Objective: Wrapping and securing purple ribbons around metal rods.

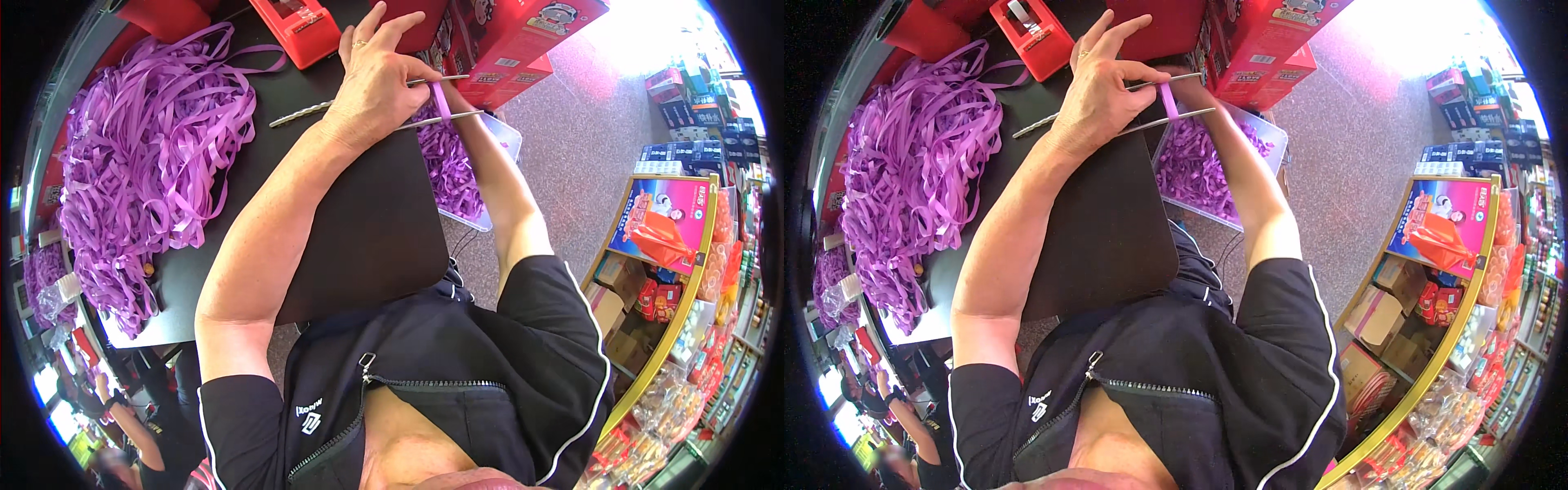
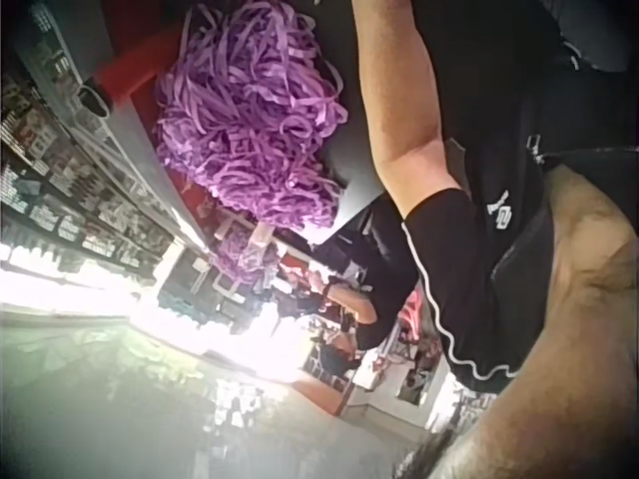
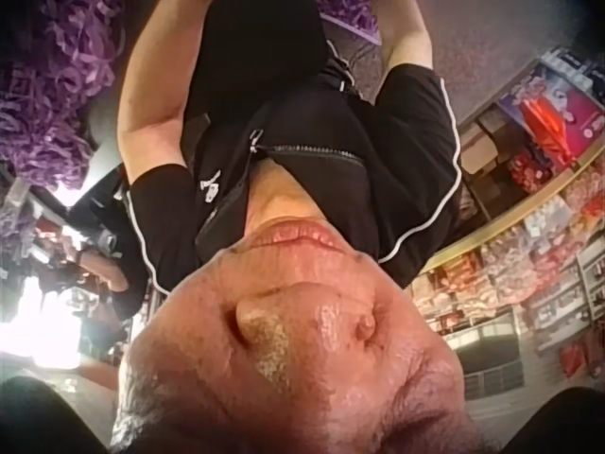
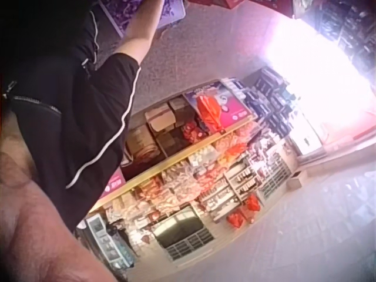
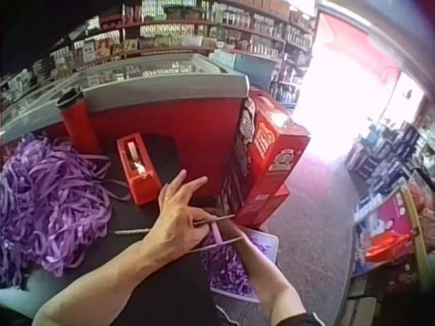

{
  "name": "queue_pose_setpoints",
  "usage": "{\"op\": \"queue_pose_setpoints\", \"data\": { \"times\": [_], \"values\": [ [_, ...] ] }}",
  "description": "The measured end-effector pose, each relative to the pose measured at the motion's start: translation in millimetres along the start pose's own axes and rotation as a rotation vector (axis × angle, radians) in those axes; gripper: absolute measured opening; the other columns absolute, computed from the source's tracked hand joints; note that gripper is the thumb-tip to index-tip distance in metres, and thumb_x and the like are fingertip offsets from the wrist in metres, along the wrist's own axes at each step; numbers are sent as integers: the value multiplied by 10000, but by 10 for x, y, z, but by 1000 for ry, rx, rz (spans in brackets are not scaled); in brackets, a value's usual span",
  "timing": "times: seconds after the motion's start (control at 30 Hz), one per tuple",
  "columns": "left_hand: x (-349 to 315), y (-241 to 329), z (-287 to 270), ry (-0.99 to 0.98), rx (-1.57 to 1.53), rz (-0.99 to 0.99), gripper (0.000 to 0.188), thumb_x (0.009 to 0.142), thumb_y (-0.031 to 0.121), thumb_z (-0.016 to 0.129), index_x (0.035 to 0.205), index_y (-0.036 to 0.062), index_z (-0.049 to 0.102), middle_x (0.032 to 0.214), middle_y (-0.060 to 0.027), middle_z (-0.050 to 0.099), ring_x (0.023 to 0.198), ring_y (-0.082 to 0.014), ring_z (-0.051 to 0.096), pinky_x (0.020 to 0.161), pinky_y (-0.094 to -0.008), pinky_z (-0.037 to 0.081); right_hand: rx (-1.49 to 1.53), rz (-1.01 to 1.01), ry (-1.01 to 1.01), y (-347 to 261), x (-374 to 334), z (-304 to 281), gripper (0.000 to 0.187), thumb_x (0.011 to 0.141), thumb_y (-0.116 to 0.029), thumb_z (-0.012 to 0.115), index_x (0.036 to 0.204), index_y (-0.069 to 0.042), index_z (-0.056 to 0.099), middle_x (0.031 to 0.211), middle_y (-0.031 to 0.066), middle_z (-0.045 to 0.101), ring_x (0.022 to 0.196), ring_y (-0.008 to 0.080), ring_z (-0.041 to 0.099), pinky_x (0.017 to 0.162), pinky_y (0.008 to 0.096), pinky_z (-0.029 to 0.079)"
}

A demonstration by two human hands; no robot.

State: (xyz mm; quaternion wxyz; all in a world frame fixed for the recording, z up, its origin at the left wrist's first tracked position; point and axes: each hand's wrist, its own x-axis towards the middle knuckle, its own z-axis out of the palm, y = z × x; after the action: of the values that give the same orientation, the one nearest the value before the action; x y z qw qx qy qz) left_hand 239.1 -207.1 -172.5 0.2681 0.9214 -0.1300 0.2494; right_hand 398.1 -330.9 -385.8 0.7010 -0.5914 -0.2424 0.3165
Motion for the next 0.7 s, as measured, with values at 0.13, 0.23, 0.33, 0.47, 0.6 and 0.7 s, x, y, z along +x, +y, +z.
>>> {"op": "queue_pose_setpoints", "data": {
  "times": [0.13,0.23,0.33,0.47,0.6,0.7],
  "values": [
    [4,22,-57,-56,14,-38,170,742,134,678,895,113,749,1401,-152,416,1362,-379,247,1095,-527,176,-191,34,140,251,-1041,89,348,939,-285,556,1130,-5,637,1018,35,639,941,113,565,880,255,413],
    [8,29,-53,-72,-95,-71,200,680,100,693,861,149,762,1397,-122,416,1373,-381,200,1088,-554,161,-54,92,211,247,-1594,440,332,931,-237,584,1135,24,606,1029,34,658,944,102,581,863,255,448],
    [8,5,-33,-66,-100,-59,205,676,99,681,857,145,765,1395,-115,420,1369,-372,210,1097,-519,160,593,195,254,405,-1979,677,300,899,-162,626,1164,-22,613,996,27,656,883,88,591,762,227,471],
    [-28,-35,-15,-48,-96,-66,206,668,116,674,851,142,766,1390,-109,428,1365,-362,219,1106,-498,146,773,256,357,-79,-2109,1121,286,917,-149,590,1169,-15,599,944,28,657,776,106,594,677,233,464],
    [-20,-45,44,-17,-92,-33,193,670,119,675,838,144,766,1386,-102,434,1363,-358,225,1108,-490,148,948,336,327,-63,-1911,922,280,916,-200,580,1116,-7,611,882,28,643,692,109,542,619,253,420],
    [-21,-80,71,1,-42,-2,193,688,132,671,854,166,765,1391,-87,437,1363,-357,235,1109,-493,154,1300,358,368,-63,-1662,796,265,900,-213,573,1065,-11,621,800,20,629,582,115,451,574,262,365]
  ]
}}
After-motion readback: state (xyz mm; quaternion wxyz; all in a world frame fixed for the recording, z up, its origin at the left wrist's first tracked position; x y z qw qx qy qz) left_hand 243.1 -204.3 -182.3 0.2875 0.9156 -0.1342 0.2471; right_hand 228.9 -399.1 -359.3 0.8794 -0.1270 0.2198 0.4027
